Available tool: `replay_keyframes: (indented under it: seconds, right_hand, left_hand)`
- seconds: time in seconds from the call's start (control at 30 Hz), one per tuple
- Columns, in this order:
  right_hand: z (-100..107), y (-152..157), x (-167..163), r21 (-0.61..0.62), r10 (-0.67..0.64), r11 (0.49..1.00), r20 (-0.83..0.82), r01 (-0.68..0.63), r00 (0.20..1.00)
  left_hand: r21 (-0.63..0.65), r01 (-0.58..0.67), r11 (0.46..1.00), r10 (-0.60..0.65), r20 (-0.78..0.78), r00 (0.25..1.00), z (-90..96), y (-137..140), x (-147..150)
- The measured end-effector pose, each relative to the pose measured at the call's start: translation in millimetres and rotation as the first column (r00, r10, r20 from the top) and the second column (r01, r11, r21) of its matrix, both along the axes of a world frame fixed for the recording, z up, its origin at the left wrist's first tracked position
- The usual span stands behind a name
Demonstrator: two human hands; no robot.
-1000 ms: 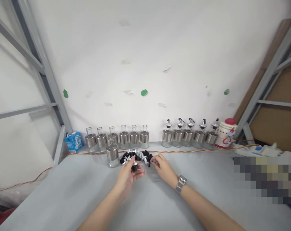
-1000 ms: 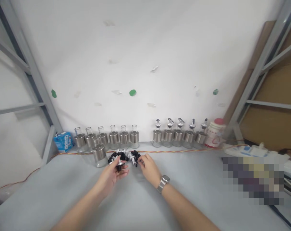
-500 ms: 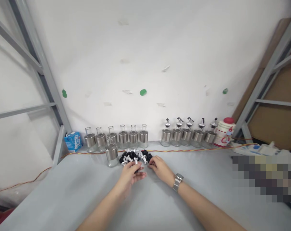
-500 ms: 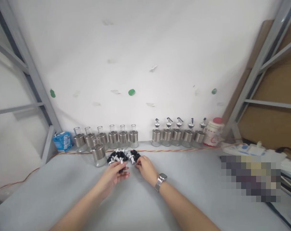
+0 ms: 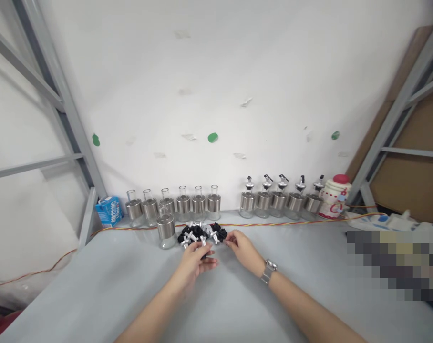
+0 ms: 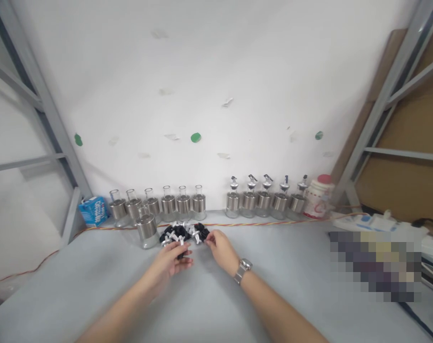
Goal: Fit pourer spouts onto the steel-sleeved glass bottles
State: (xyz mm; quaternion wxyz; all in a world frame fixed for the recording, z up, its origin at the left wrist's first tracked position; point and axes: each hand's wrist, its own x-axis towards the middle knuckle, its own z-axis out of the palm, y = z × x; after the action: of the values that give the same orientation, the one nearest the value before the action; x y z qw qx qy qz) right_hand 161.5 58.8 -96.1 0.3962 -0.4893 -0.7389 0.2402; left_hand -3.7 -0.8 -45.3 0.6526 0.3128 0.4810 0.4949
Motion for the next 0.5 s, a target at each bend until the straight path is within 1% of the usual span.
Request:
replay_keyframes:
  seconds: [0.23, 0.37, 0.5]
  right_hand:
    - [5.9, -2.4, 3.3, 0.015, 0.020, 1.000, 0.005, -0.020, 1.000]
    - [3.9, -4.0, 4.6, 0.018, 0.033, 0.999, 0.036, -0.034, 0.999]
    - [1.4, -4.6, 2.9, 0.006, 0.020, 1.000, 0.049, -0.020, 0.999]
  left_hand:
    - [0.002, 0.013, 1.000, -0.013, 0.000, 1.000, -0.3, -0.3, -0.1]
    - [0.002, 0.020, 1.000, -0.020, -0.002, 1.000, -0.9, -0.2, 0.6]
    - [0.001, 0.028, 1.000, -0.028, -0.009, 1.000, -1.6, -0.2, 1.3]
